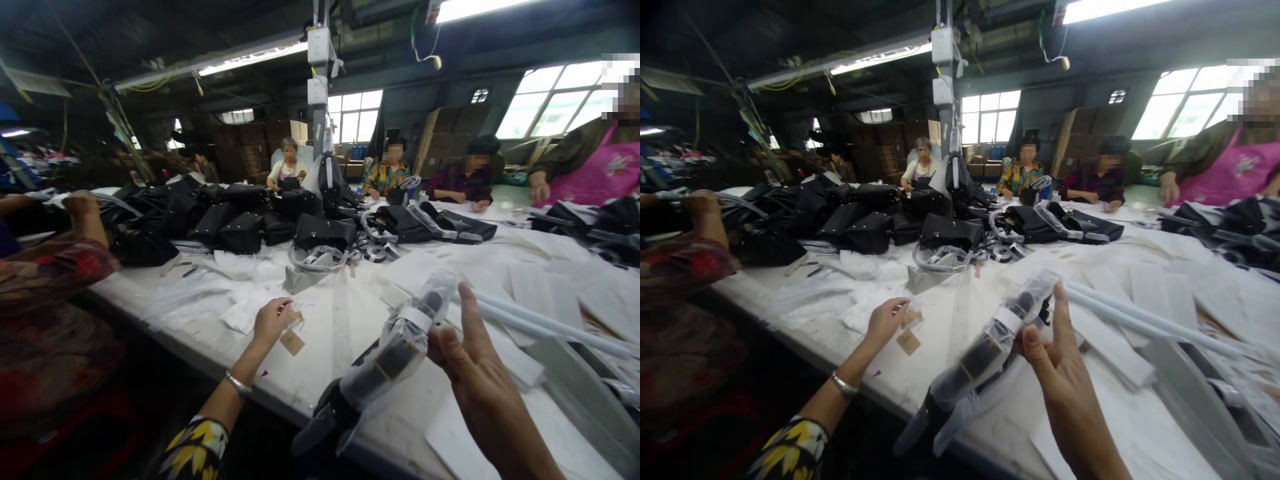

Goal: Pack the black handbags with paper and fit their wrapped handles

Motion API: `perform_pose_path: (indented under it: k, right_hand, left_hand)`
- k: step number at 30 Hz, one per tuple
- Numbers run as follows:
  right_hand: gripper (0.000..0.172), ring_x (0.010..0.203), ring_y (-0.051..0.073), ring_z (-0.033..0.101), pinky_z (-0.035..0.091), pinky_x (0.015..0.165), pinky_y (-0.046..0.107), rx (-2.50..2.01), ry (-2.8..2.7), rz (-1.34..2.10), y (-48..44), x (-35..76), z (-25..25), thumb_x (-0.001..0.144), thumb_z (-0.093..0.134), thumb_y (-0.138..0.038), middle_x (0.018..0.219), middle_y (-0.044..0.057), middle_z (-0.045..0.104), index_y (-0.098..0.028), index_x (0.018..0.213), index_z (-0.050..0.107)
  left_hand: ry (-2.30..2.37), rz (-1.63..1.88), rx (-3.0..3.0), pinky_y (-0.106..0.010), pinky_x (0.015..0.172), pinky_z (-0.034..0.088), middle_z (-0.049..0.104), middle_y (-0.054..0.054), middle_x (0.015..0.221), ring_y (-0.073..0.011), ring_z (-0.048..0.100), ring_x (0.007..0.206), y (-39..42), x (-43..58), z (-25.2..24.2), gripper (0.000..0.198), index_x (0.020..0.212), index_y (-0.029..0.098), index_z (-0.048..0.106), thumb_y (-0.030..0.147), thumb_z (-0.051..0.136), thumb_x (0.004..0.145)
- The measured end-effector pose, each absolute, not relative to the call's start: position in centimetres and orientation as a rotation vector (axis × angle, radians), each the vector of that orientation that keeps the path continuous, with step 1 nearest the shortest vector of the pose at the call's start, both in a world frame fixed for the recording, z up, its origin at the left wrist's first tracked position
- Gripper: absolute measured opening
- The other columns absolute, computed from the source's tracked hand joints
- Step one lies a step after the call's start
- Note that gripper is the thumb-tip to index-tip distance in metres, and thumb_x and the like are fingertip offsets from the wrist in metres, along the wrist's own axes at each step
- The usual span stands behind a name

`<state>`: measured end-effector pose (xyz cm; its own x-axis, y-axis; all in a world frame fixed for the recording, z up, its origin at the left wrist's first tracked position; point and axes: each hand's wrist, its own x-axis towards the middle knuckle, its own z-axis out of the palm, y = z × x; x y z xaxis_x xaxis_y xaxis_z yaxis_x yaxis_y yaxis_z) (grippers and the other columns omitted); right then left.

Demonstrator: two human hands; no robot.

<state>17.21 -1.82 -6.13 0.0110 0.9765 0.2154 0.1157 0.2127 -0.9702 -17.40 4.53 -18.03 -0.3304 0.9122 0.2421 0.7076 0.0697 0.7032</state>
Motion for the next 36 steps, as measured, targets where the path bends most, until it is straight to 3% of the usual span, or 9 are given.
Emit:
perform_pose_path:
  k: [3,6,13,18,22,27,32,36]
  right_hand:
    - [0.093,0.098,0.031,0.073,0.054,0.09,0.046,-1.42,-1.512,0.775,-2.3,18.5,-6.9,0.085,0.057,-0.066,0.096,0.004,0.078,-0.031,0.157,0.01]
    - [0.094,0.101,0.034,0.071,0.057,0.084,0.047,-1.469,-1.588,0.598,-2.8,19.5,-7.5,0.083,0.058,-0.066,0.101,0.005,0.078,-0.032,0.157,0.012]
    - [0.084,0.084,0.032,0.075,0.057,0.086,0.052,-1.452,-1.524,0.556,-4.2,20.6,-7.6,0.083,0.057,-0.064,0.099,0.004,0.078,-0.036,0.154,0.024]
    - [0.067,0.085,0.028,0.074,0.056,0.092,0.047,-1.354,-1.436,0.552,-4.6,20.3,-6.7,0.086,0.059,-0.058,0.093,0.002,0.078,-0.034,0.146,0.043]
    - [0.042,0.075,0.023,0.074,0.059,0.086,0.041,-1.152,-1.474,0.602,-3.7,19.3,-5.8,0.087,0.064,-0.048,0.092,0.003,0.078,-0.03,0.126,0.065]
    - [0.023,0.083,0.022,0.073,0.06,0.082,0.036,-0.864,-1.606,0.607,-1.2,17.2,-2.9,0.091,0.063,-0.036,0.097,0.004,0.077,-0.028,0.11,0.073]
    - [0.026,0.107,0.022,0.067,0.05,0.101,0.038,-0.697,-1.803,0.481,2.6,14.4,0.9,0.092,0.059,-0.028,0.118,0.004,0.071,-0.027,0.115,0.071]
    - [0.033,0.108,0.023,0.067,0.052,0.097,0.037,-0.646,-1.89,0.664,6.3,12.1,2.0,0.086,0.066,-0.031,0.121,0.007,0.07,-0.022,0.118,0.07]
  left_hand:
    - [2.138,0.895,1.684,-0.043,0.09,0.053,0.068,-0.007,0.109,-0.0203,0.065,0.096,7.2,-17.9,-18.9,0.021,0.104,0.015,0.066,0.032,0.061,0.093]
    - [2.163,0.731,1.686,-0.045,0.091,0.053,0.064,-0.008,0.116,-0.0225,0.063,0.104,9.1,-17.4,-19.5,0.027,0.111,0.016,0.063,0.035,0.062,0.093]
    - [2.053,0.707,1.604,-0.044,0.087,0.055,0.063,-0.009,0.119,-0.0223,0.063,0.102,11.4,-17.9,-18.5,0.03,0.118,0.016,0.061,0.034,0.061,0.093]
    - [1.779,0.98,1.542,-0.039,0.081,0.056,0.067,-0.006,0.103,-0.0187,0.066,0.089,11.7,-18.9,-13.1,0.026,0.108,0.014,0.063,0.036,0.06,0.094]
    - [1.556,1.238,1.505,-0.032,0.079,0.052,0.069,-0.004,0.084,-0.0158,0.065,0.079,10.9,-18.4,-7.0,0.03,0.105,0.013,0.064,0.036,0.066,0.087]
    - [1.303,1.435,1.507,-0.028,0.08,0.05,0.069,-0.002,0.078,-0.014,0.063,0.075,9.1,-15.4,0.1,0.031,0.094,0.015,0.07,0.038,0.073,0.075]
    - [1.062,1.484,1.542,-0.03,0.086,0.052,0.069,-0.002,0.08,-0.0142,0.066,0.079,6.8,-10.8,5.6,0.028,0.096,0.015,0.07,0.036,0.073,0.077]
    - [0.918,1.486,1.554,-0.03,0.086,0.054,0.069,-0.002,0.079,-0.0129,0.066,0.078,5.7,-7.7,8.2,0.023,0.097,0.014,0.069,0.03,0.071,0.08]
